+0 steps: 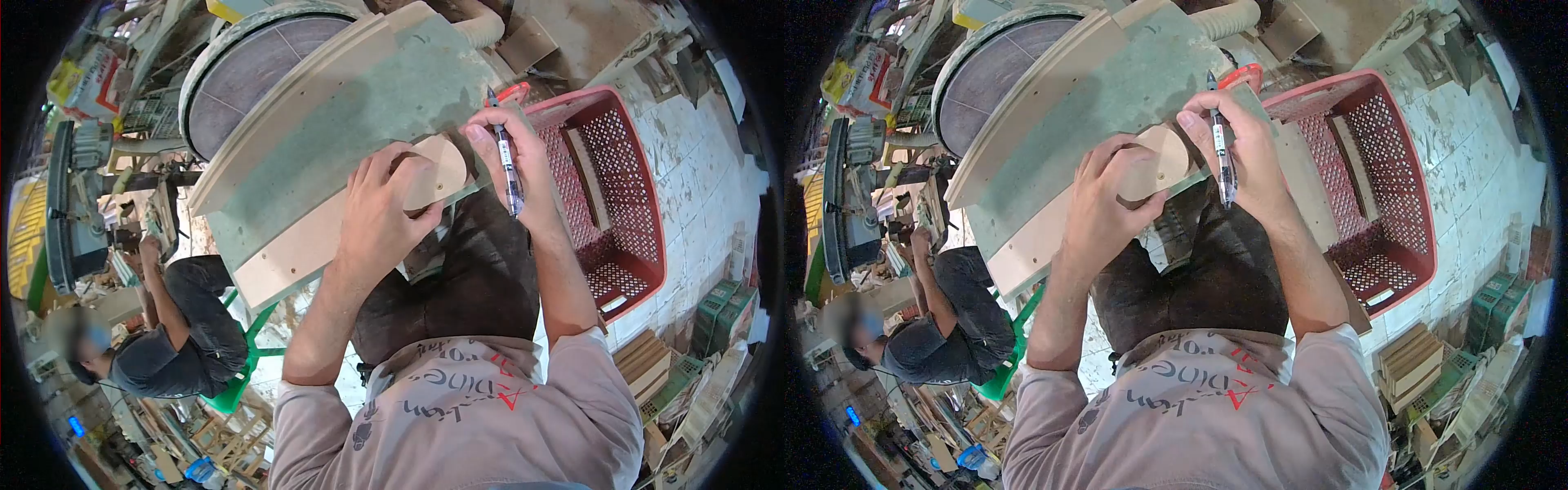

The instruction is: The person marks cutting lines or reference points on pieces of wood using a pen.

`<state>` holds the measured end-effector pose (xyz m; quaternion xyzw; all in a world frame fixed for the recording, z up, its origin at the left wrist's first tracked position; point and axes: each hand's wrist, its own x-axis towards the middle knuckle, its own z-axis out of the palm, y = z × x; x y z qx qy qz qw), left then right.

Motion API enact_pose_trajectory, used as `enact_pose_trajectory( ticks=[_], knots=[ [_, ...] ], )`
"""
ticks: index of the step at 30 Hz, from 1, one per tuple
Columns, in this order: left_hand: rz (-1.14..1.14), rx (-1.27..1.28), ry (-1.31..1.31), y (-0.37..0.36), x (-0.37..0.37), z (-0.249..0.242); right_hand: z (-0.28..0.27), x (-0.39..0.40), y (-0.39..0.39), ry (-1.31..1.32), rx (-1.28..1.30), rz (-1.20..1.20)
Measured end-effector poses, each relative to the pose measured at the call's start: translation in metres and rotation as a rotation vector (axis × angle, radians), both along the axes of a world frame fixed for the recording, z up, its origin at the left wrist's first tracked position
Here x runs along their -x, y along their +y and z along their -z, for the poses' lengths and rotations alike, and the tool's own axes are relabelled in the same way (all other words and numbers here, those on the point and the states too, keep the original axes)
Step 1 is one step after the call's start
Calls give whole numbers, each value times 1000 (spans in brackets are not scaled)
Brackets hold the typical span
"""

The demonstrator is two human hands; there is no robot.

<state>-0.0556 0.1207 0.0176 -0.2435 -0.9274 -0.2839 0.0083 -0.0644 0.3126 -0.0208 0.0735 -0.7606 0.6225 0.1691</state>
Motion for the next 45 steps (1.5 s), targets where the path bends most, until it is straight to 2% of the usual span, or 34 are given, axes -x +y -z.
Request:
enact_pose_trajectory(
  ticks=[9, 13, 15, 17, 19, 21, 23, 27, 34, 45],
  knots=[
    [19, -97, 65, -2, 0, 9, 4, 1, -3, 2, 6, 25],
    [16, -115, 101, -2, 0, 13, -3, -1, -5, -25, -53, 72],
    [-11, -107, 139, -1, -1, 22, 8, 2, -4, 55, -114, 83],
    [-43, -56, 102, -1, -3, 22, 1, -1, -3, -65, -79, 40],
    [-30, -39, 140, -2, -4, 24, -2, -3, -8, -69, -71, 46],
    [-4, -25, 114, -8, -3, 22, 7, 4, 0, -18, -152, -20],
    [-50, -17, 194, -11, -10, 19, 10, 4, 1, 12, -163, -2],
    [-111, -79, 255, -54, -28, 12, 24, 13, 9, 31, -177, -40],
    [-131, 257, -57, -153, -62, -21, 18, 10, 4, 87, -218, -25],
    [-99, 182, -109, -164, -52, -8, 15, 7, 2, 30, -219, -2]
  ],
)
